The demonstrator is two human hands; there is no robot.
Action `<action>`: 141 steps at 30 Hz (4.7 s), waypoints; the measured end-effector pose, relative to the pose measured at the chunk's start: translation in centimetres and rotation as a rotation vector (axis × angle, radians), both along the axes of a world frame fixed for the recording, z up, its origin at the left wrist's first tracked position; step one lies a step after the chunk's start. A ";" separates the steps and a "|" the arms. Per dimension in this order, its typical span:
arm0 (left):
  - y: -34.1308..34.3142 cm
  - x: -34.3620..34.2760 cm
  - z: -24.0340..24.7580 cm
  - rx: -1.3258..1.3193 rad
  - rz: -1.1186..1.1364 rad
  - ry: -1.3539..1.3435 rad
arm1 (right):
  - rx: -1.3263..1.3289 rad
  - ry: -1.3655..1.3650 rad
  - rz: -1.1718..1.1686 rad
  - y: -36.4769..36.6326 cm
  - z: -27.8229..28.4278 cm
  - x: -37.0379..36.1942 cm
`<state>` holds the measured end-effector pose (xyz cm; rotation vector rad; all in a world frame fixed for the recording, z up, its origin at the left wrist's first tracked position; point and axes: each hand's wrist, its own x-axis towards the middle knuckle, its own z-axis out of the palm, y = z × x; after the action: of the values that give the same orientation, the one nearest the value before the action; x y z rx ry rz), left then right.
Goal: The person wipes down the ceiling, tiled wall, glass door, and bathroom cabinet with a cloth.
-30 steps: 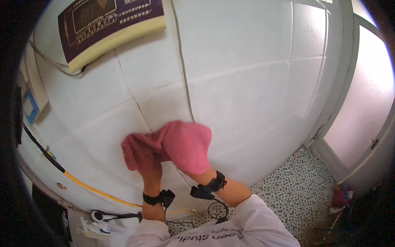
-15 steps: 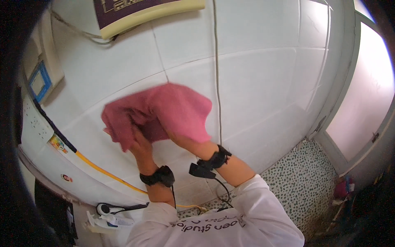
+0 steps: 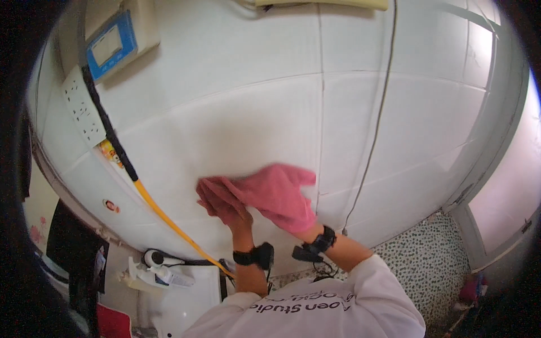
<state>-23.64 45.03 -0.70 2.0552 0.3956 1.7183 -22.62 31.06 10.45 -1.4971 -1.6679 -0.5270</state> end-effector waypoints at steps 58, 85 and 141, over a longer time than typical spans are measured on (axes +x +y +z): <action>-14.0 -9.1 -28.1 -1.590 -0.920 0.336 | -0.733 1.323 -0.322 -16.6 -32.4 2.9; -26.4 -7.3 -18.3 -1.748 -1.062 0.185 | -0.273 1.633 -0.095 -27.5 -33.6 3.7; -36.2 20.4 -8.2 -0.691 -0.970 0.038 | 0.191 0.671 -0.709 -39.4 -19.1 25.9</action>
<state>-3.27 8.87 -8.89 1.3803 -0.0338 0.7911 3.23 -8.29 -8.69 -1.8358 -0.5417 -0.4529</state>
